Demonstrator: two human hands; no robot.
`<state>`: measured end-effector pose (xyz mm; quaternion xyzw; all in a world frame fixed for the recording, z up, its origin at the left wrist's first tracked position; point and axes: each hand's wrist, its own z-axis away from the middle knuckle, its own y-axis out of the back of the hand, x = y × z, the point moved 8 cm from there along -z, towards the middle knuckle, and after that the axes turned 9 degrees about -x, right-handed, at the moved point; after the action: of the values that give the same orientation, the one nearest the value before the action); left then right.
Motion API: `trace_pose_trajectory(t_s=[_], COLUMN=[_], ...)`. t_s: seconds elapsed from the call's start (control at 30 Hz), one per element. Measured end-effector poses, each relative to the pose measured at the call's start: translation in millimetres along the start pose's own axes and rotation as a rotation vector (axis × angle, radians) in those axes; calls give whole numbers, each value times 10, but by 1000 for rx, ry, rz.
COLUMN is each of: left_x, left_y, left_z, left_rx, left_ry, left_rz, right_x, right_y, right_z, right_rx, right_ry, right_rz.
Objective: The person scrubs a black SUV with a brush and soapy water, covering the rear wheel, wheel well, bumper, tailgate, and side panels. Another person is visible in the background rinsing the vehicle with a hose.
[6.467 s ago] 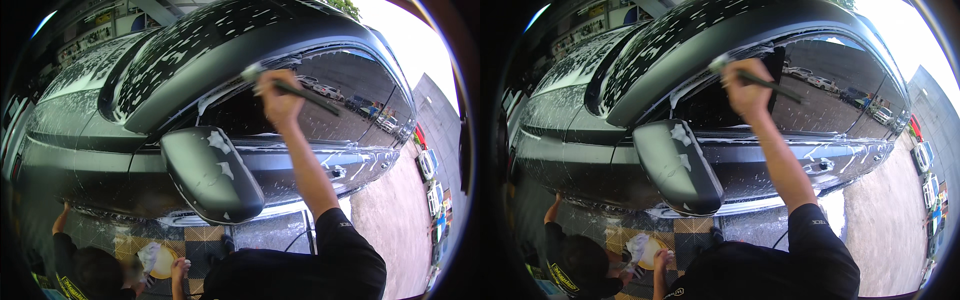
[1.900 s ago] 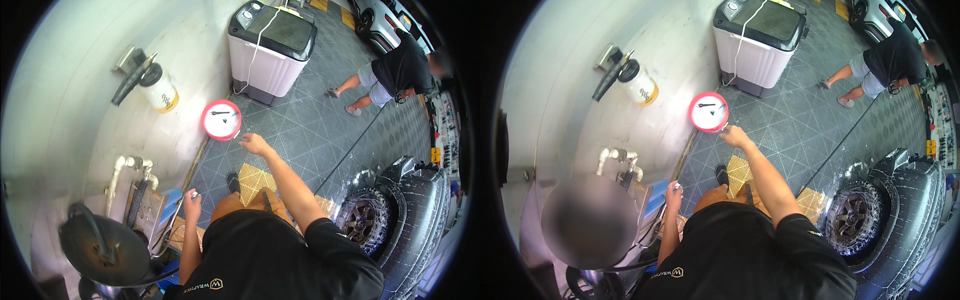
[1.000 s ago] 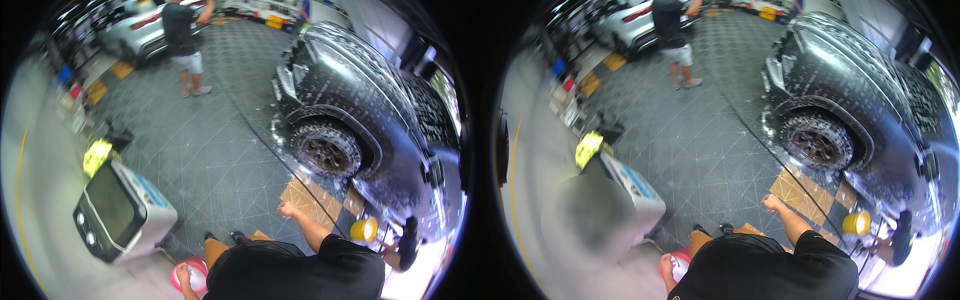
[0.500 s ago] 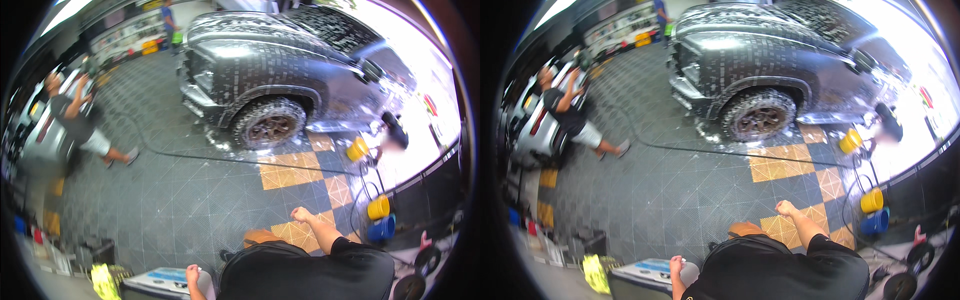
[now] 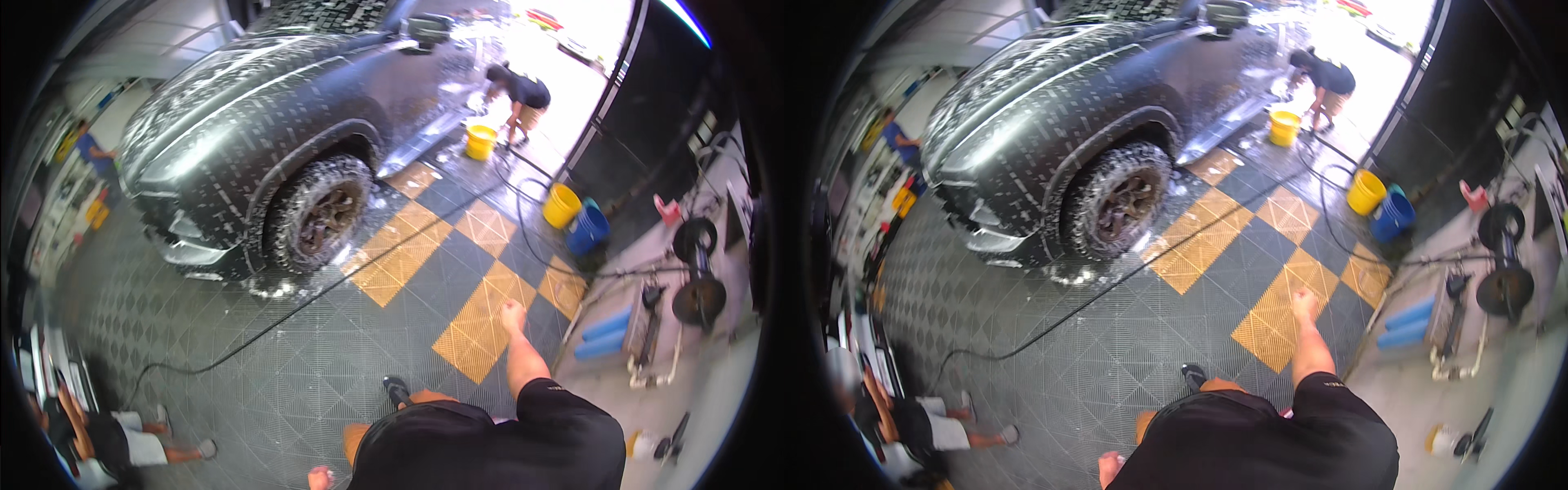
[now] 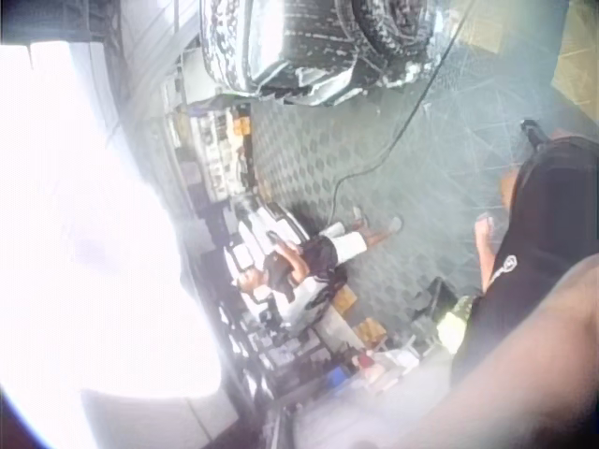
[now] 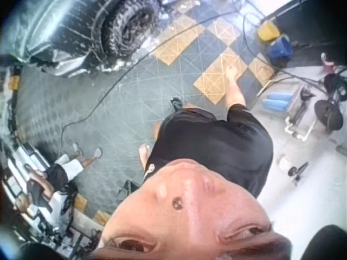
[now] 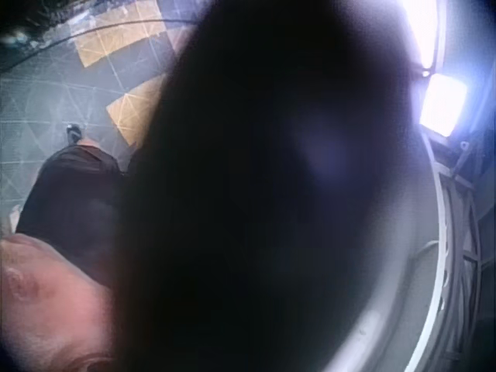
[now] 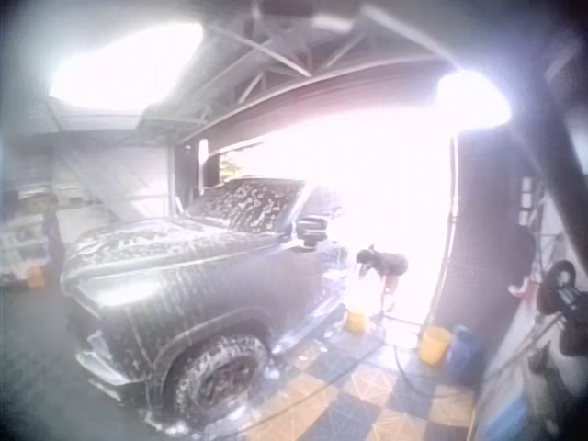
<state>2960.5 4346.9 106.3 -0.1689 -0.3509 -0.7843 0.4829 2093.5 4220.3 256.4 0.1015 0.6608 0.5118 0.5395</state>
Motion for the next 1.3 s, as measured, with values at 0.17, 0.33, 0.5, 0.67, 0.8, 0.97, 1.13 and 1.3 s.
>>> trace_pose_trajectory(t_s=[0.17, 0.33, 0.5, 0.67, 0.8, 0.97, 1.13, 1.3], left_x=[735, 1398, 1598, 521, -413, -1051, -1073, -809], left_y=[415, 709, 899, 1479, 1297, 1225, 1368, 1226], left_z=[-782, -1150, -1325, -1123, -1022, -787, -632, -671], left_rx=[-12, -139, -167, -122, -243, -252, -204, -146], left_ry=[54, -76, -125, 36, 157, 240, 204, 200], left_rz=[300, -27, 13, 32, -101, -43, 10, 159], right_x=[-445, -104, 1223, 1493, 1593, 1435, 802, 222], right_y=[-314, -421, -199, -492, -162, 83, -155, -545], right_z=[636, 1190, 1846, 2974, 3436, 3568, 3304, 2835], right_rx=[-149, -90, 103, -185, -236, -271, -369, -532], right_ry=[28, -20, -149, -536, -535, -547, -460, -274], right_rz=[-99, -404, -126, -297, -301, -237, -286, -250])
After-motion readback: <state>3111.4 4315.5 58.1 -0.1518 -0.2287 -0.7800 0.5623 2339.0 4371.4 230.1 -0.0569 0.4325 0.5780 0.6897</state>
